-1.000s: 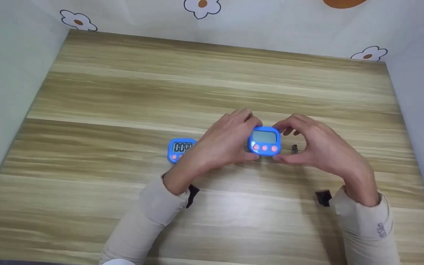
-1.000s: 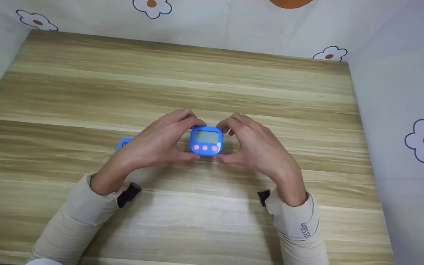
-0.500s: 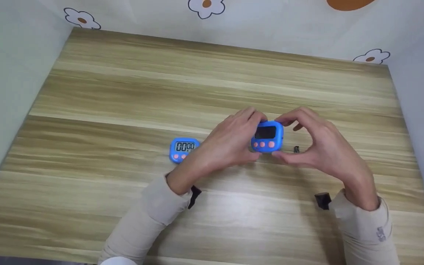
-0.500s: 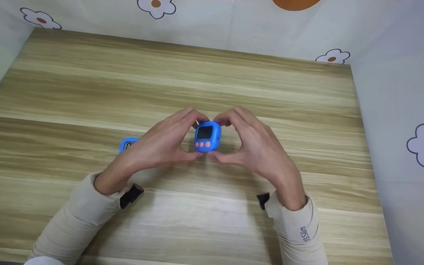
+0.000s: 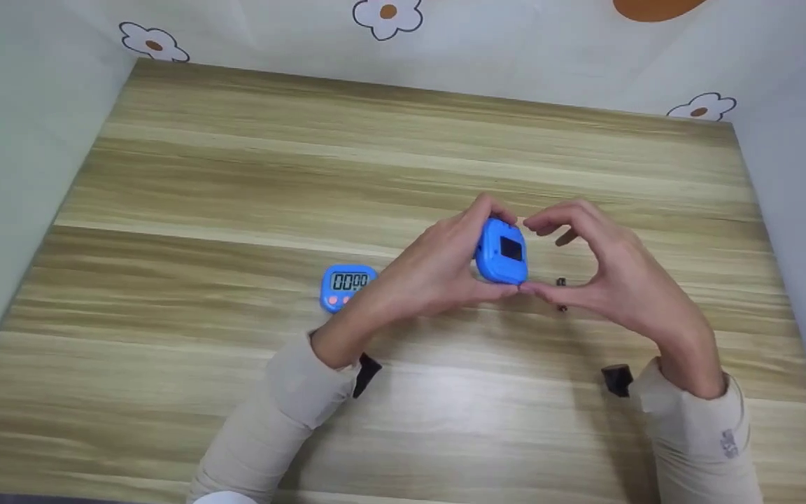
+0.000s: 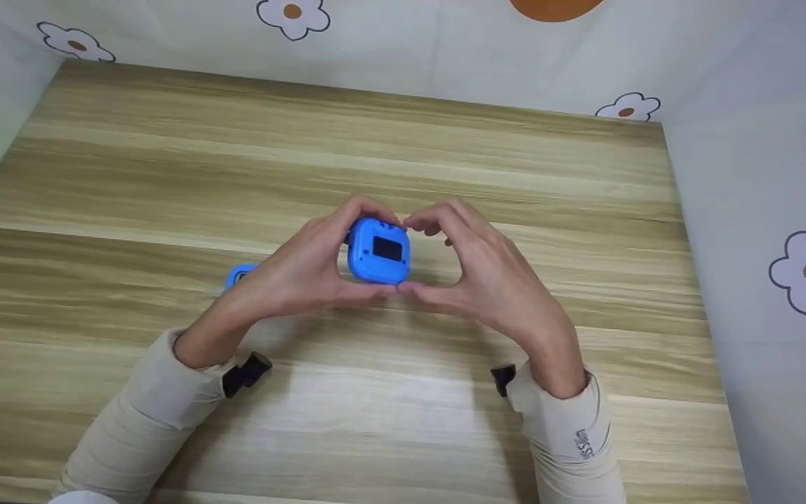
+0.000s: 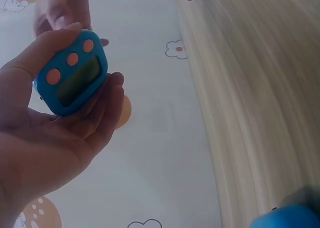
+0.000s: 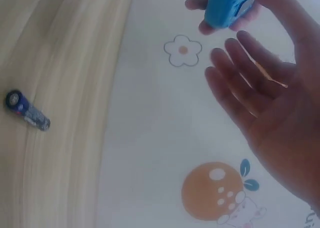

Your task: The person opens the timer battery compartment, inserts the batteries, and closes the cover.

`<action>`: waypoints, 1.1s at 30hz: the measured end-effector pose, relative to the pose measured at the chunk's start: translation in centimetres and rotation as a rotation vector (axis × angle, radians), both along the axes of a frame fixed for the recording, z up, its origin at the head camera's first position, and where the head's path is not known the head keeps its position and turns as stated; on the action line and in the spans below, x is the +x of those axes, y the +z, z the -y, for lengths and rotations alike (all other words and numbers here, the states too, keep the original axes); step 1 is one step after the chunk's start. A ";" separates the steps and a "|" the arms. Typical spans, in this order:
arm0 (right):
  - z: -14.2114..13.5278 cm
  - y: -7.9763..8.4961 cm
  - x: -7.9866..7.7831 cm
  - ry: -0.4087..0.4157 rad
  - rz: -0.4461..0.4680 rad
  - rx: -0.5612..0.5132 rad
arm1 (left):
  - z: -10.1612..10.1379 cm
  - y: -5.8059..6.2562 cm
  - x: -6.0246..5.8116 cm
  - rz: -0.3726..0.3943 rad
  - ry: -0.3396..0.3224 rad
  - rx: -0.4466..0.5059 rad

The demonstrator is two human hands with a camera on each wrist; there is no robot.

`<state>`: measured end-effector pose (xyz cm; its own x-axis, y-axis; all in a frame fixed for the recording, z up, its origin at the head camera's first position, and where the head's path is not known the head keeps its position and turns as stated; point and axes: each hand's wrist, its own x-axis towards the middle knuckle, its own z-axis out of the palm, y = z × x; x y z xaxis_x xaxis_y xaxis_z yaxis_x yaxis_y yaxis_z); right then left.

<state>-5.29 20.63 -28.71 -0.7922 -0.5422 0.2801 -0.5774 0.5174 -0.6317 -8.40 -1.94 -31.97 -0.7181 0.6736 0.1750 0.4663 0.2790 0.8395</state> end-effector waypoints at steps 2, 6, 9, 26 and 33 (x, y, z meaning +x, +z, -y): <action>-0.7 -0.8 -0.3 -0.011 0.017 0.024 | 0.0 0.0 0.0 0.032 -0.020 0.044; -1.5 -1.9 -0.7 -0.006 0.039 0.032 | 0.0 -0.1 -0.1 0.062 -0.068 0.097; -1.6 -2.1 -0.8 0.006 0.040 0.033 | 0.1 -0.1 -0.1 0.076 -0.108 0.074; -0.7 1.2 0.4 0.021 0.082 0.033 | 1.7 0.8 -0.7 0.119 -0.242 -0.060; -0.7 1.2 0.5 0.042 0.110 0.028 | 1.6 0.2 -0.9 0.163 -0.197 0.007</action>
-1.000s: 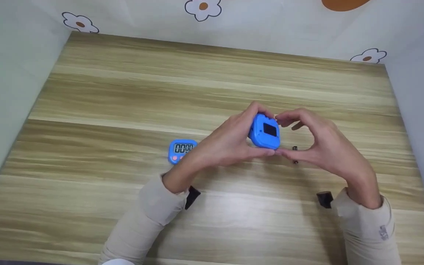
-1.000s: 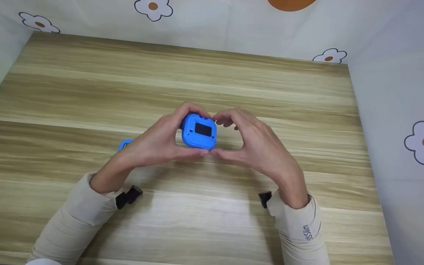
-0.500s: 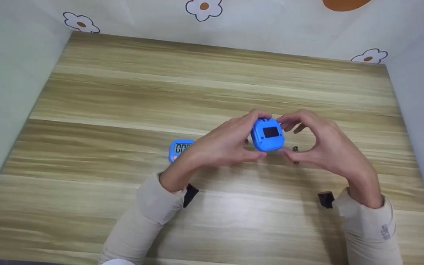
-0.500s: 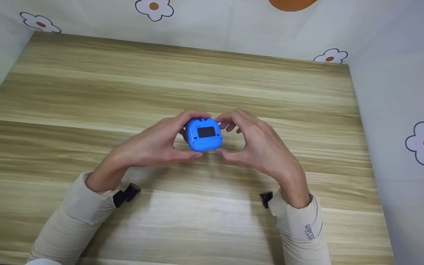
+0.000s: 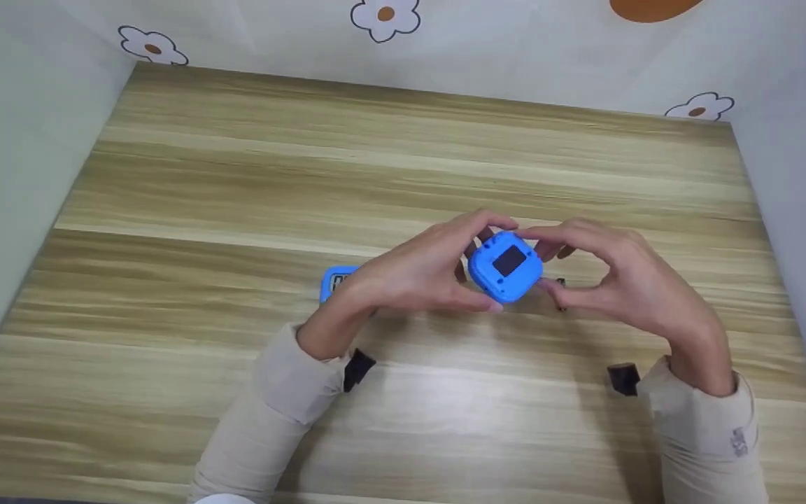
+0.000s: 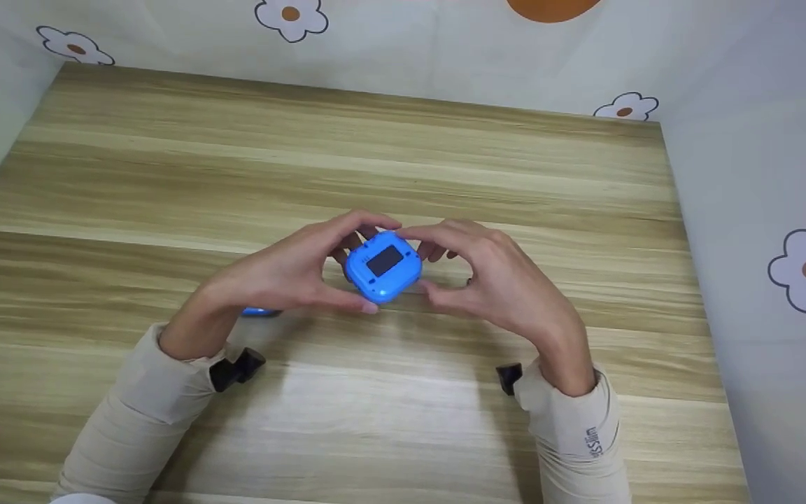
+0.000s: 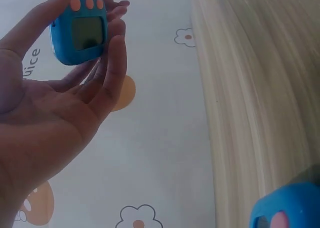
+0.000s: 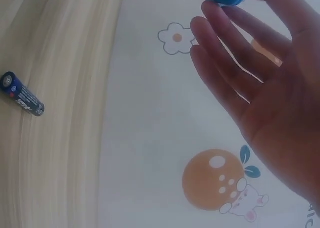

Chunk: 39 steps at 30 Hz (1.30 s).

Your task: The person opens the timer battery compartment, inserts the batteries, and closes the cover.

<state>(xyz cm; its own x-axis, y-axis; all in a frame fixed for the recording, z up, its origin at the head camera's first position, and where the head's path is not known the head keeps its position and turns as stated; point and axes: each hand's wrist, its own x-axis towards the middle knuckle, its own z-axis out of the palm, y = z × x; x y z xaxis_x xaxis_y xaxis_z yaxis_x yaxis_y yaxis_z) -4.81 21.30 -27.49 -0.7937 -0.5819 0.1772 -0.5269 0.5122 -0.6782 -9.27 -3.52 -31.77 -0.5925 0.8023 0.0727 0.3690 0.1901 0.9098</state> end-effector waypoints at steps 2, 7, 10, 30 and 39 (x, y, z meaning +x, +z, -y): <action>0.2 -0.3 -0.1 -0.006 -0.032 -0.006 | -0.2 -0.2 0.1 -0.017 0.046 -0.015; 0.4 -1.0 -0.3 -0.037 -0.032 -0.030 | -1.0 -0.5 0.7 -0.068 0.238 -0.104; 0.1 -1.6 -0.5 -0.044 -0.002 -0.040 | -1.7 -0.5 1.1 -0.117 0.329 -0.161; 0.3 -1.4 -0.5 -0.069 -0.067 0.000 | -1.3 -0.3 1.0 -0.174 0.255 -0.097; 0.6 -1.1 -0.4 -0.061 -0.062 -0.026 | -1.4 -0.5 0.8 0.005 0.268 0.005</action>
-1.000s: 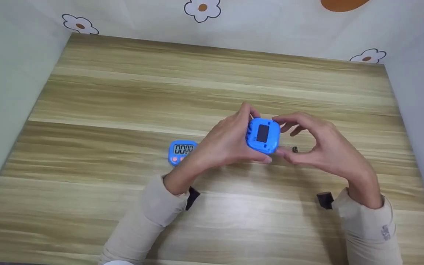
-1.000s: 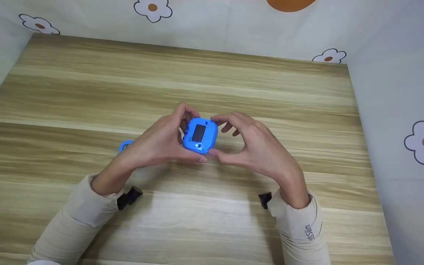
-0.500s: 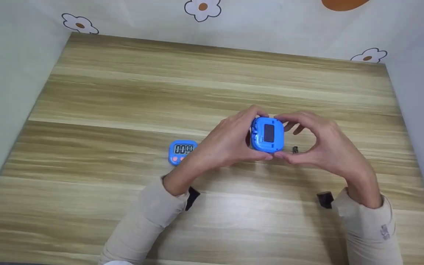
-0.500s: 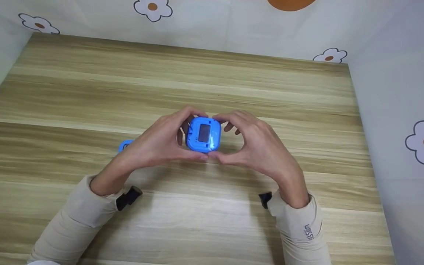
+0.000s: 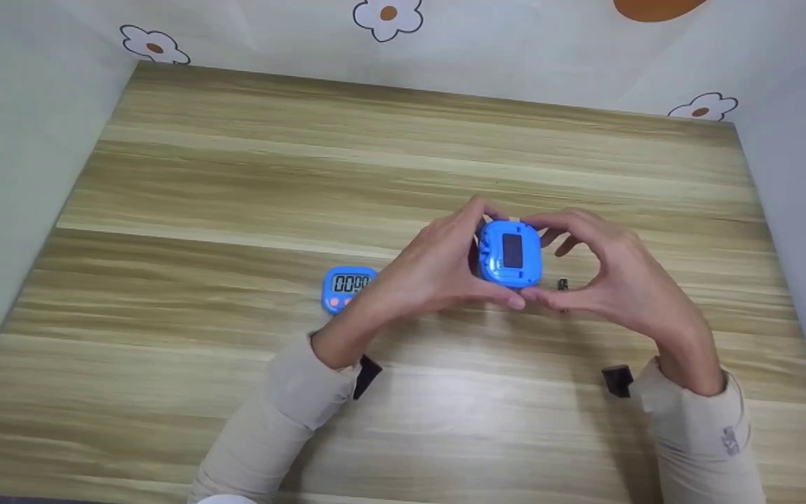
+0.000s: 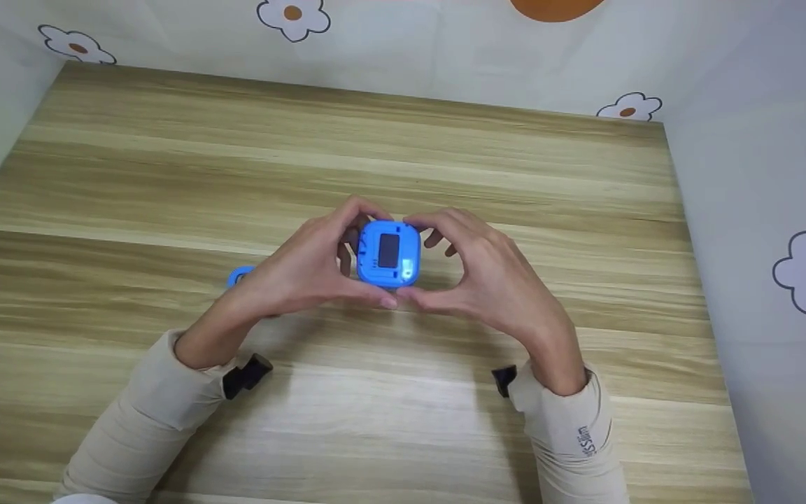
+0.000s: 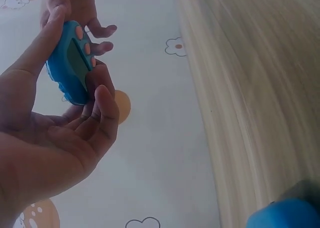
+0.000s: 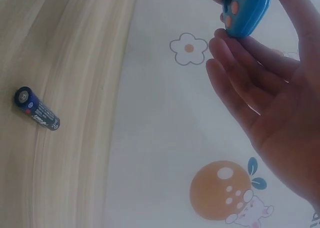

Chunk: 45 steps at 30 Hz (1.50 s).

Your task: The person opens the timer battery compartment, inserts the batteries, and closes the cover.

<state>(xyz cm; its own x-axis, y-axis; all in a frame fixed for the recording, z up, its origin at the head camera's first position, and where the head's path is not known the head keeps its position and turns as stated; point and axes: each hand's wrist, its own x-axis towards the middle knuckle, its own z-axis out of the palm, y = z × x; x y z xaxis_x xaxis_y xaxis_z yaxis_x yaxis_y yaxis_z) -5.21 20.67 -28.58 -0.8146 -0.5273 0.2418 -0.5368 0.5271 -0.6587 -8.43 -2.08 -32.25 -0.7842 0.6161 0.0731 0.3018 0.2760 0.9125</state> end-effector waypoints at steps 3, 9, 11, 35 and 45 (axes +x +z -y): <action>0.5 0.2 0.1 0.002 -0.029 -0.009 | -0.4 -0.2 0.0 0.186 -0.010 0.148; 1.7 0.3 0.5 0.000 -0.054 -0.008 | -1.3 -0.6 0.3 0.497 0.068 0.312; 1.9 0.4 0.6 -0.003 -0.053 -0.011 | -1.3 -0.6 0.4 0.573 0.092 0.348; 0.0 -2.5 -0.4 -0.034 -0.084 0.047 | -2.1 -0.8 0.8 0.699 0.158 0.391; -0.3 -2.4 -0.4 -0.016 -0.097 0.060 | -2.4 -1.2 0.9 0.696 0.145 0.455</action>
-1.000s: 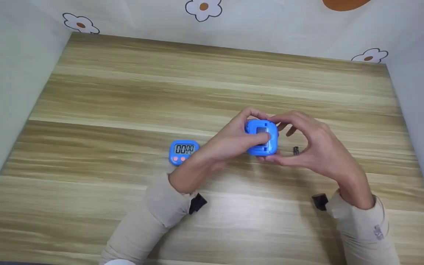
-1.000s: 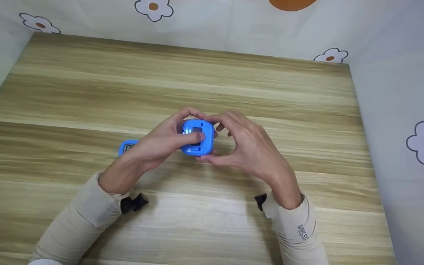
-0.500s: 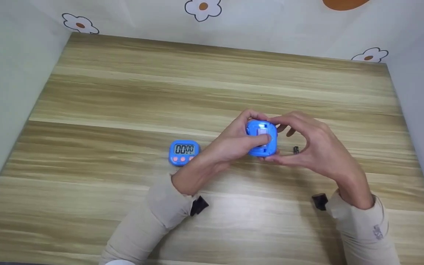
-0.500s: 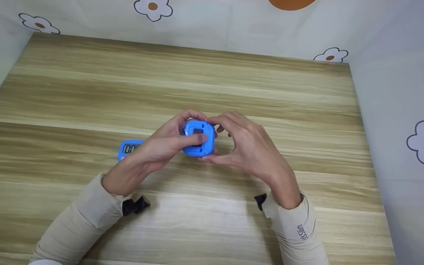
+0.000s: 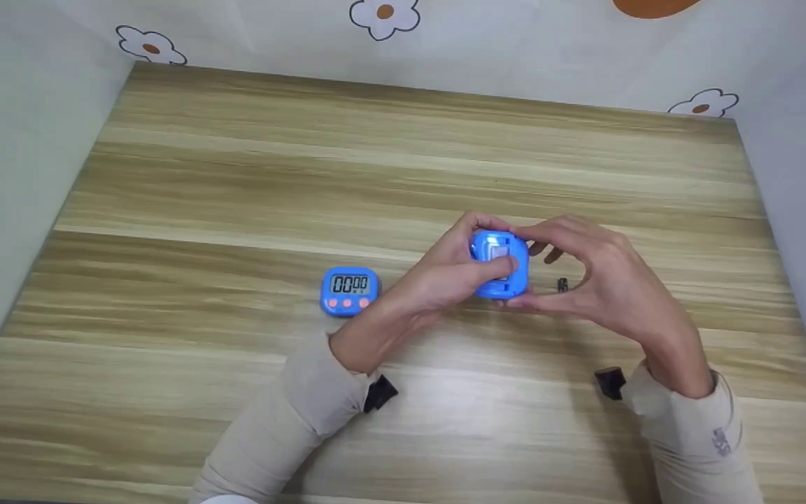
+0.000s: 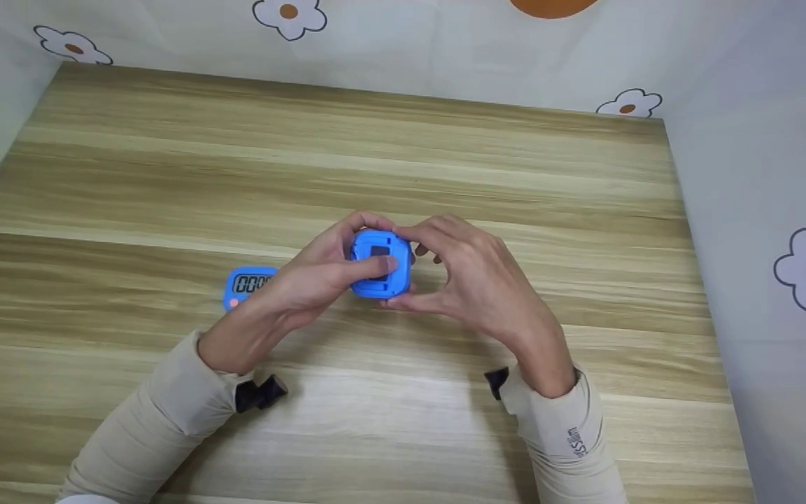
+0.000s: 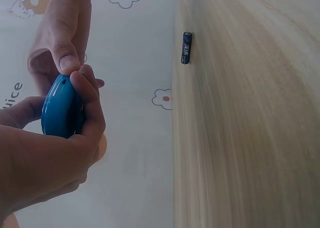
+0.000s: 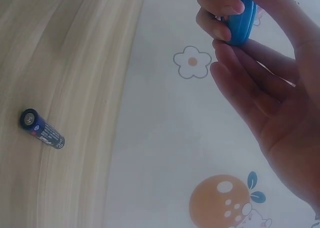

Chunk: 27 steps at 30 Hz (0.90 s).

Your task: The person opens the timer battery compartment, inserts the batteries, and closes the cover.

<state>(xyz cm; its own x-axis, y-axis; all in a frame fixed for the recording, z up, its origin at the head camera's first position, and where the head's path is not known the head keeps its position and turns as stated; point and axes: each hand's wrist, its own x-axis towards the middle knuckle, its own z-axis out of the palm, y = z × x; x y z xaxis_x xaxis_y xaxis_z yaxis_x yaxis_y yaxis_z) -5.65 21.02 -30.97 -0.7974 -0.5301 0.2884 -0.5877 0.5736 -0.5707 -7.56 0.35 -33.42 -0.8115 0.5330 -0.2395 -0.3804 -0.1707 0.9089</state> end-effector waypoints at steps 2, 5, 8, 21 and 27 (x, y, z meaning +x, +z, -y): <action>-0.1 0.0 0.0 -0.002 0.004 0.002 | 0.0 0.0 0.1 -0.006 0.000 -0.003; -0.1 0.0 0.0 -0.002 0.010 0.008 | -0.1 -0.1 0.1 -0.013 0.000 0.004; -0.2 0.0 -0.1 0.002 0.018 0.006 | -0.1 -0.1 0.2 -0.015 -0.003 0.007; -0.4 0.5 0.1 0.016 -0.020 -0.009 | 0.1 0.0 -0.3 0.025 -0.084 0.098; -0.3 0.5 0.2 0.016 -0.035 -0.012 | 0.0 -0.2 -0.1 0.018 -0.095 0.177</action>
